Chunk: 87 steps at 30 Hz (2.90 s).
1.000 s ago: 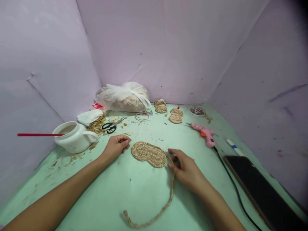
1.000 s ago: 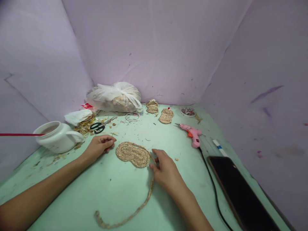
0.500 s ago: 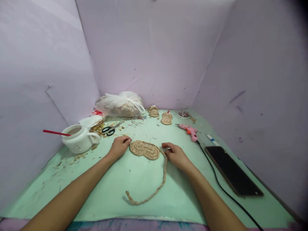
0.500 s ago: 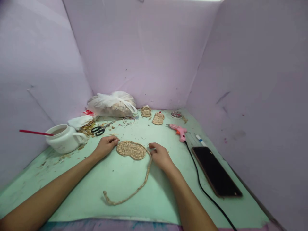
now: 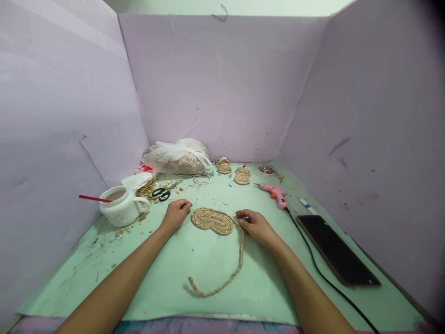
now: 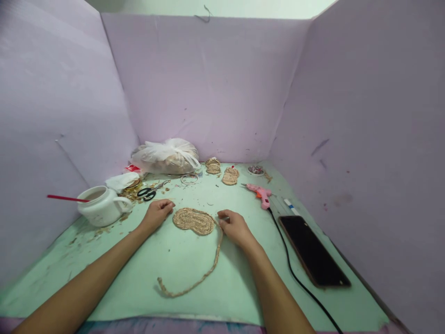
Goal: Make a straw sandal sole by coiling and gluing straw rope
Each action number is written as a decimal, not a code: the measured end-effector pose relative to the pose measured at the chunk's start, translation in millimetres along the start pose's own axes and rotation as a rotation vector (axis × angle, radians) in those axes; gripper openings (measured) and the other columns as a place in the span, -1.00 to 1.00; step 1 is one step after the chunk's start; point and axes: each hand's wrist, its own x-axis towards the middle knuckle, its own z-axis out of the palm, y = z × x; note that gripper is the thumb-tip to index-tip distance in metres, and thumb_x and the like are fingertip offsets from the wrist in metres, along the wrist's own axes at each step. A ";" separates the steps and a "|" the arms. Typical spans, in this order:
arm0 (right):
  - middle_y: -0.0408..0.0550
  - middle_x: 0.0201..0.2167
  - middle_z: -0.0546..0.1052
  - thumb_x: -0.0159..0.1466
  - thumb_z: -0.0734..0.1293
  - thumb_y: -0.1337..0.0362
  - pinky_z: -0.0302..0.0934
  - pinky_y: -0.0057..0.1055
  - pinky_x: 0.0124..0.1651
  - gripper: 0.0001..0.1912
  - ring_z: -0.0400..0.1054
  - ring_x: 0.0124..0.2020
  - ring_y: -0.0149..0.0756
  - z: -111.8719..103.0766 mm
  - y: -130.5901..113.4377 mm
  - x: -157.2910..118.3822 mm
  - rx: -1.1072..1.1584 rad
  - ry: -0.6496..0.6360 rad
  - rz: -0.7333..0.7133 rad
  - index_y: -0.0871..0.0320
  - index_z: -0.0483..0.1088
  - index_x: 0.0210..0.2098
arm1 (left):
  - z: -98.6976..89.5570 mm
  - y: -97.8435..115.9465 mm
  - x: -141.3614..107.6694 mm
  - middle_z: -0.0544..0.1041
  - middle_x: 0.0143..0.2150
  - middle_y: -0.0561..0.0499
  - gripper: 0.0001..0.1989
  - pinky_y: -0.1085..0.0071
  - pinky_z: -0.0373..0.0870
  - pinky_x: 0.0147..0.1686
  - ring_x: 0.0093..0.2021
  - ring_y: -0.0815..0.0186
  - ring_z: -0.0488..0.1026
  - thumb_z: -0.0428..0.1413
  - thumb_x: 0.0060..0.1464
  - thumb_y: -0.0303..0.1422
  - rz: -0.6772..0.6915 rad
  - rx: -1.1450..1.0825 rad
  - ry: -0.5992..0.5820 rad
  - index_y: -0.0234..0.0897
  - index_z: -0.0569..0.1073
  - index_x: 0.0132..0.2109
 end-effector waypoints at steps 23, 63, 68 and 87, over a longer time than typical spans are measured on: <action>0.00 -0.24 0.48 0.20 0.18 0.28 0.26 -0.32 -0.17 -0.73 0.37 -0.24 -0.24 15.5 8.4 -10.4 -0.144 0.118 -0.134 0.12 0.35 -0.12 | 3.1 35.6 -21.3 0.27 -0.57 0.13 -0.78 0.49 0.16 -0.53 -0.54 0.39 0.23 0.08 -0.08 -0.19 -0.210 -0.289 -0.159 -0.25 0.28 -0.40; -0.06 -0.38 0.52 0.23 0.18 0.22 0.26 -0.40 -0.30 -0.79 0.39 -0.36 -0.28 11.4 -5.7 -20.4 -0.112 0.004 -0.120 0.11 0.43 -0.31 | 12.7 19.8 17.0 0.52 -0.43 0.03 -0.82 0.44 0.26 -0.43 -0.44 0.32 0.40 0.01 -0.03 -0.33 -0.097 0.102 0.074 -0.27 0.49 -0.40; -0.05 -0.37 0.49 0.24 0.17 0.26 0.23 -0.41 -0.37 -0.81 0.36 -0.40 -0.32 11.3 -6.0 -20.2 -0.144 0.033 -0.180 0.12 0.41 -0.28 | 14.1 24.8 12.7 0.52 -0.38 0.03 -0.85 0.42 0.27 -0.36 -0.39 0.31 0.40 0.02 -0.03 -0.37 -0.041 0.225 0.101 -0.25 0.48 -0.39; 0.08 -0.25 0.41 0.04 0.30 -0.01 0.16 -0.14 -0.20 -0.58 0.31 -0.21 0.00 38.6 -64.2 4.6 -0.553 -0.068 0.143 0.17 0.38 -0.23 | -61.3 13.4 53.9 0.49 -0.27 -0.35 -0.74 0.15 0.31 -0.29 -0.20 -0.12 0.42 -0.04 -0.09 -0.45 -0.229 0.869 0.171 -0.43 0.49 -0.28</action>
